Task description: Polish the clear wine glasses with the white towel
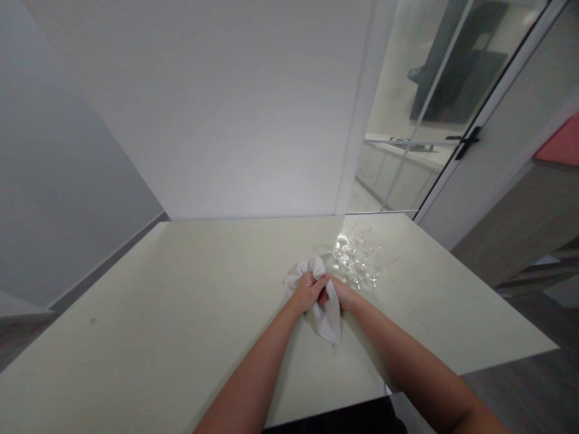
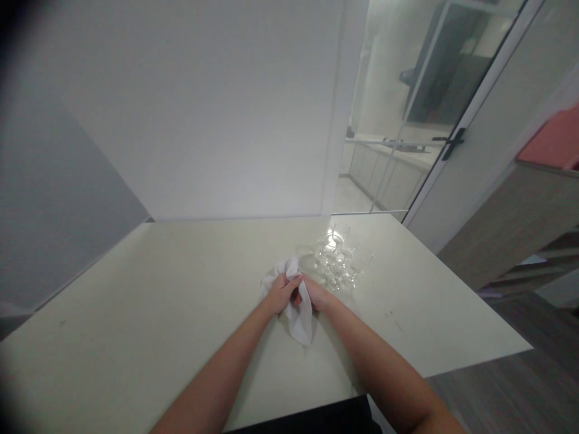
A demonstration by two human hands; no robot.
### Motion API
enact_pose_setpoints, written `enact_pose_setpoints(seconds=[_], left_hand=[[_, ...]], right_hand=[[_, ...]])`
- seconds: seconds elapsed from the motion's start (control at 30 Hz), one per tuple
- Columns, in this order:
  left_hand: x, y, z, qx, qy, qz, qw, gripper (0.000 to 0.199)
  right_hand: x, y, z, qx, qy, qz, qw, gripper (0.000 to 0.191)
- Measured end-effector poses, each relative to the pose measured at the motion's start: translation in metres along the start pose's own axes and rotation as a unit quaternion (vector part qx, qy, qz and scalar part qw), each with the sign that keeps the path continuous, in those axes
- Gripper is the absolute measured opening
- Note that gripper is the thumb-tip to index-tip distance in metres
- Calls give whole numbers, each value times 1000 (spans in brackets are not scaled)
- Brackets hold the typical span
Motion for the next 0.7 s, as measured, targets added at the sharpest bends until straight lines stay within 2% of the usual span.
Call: enact_pose_setpoints(seconds=[0.1,0.17,0.3,0.5,0.57,0.7], left_hand=[[3,-2,-8,-76,-14,-10,997,57],[2,-3,-14,-124,-13,5,992,53],[-2,-6,-21,-167,4,33,985,48],[4,-2,-10,-85,-17,9,996,47],[5,-1,-10,-90,-18,8,996,43],[8,0,-11,-104,-44,-7,994,41]], right_hand=[[6,-2,2,-21,10,-5,1000,53],[11,-4,5,-12,17,-13,1000,53],[17,-8,10,7,19,-25,999,49],[7,-5,1,-22,18,5,1000,33],[4,-3,-1,-25,16,16,999,29],[5,-3,2,-20,21,15,999,37]])
Point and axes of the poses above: each hand's wrist, its own y-axis towards the middle knuckle, its own z-axis out of the palm, x = y × z, the point moved 6 cm from there along y, towards the middle knuckle, and after that the axes turned 6 degrees about y, right-handed, at the moved point
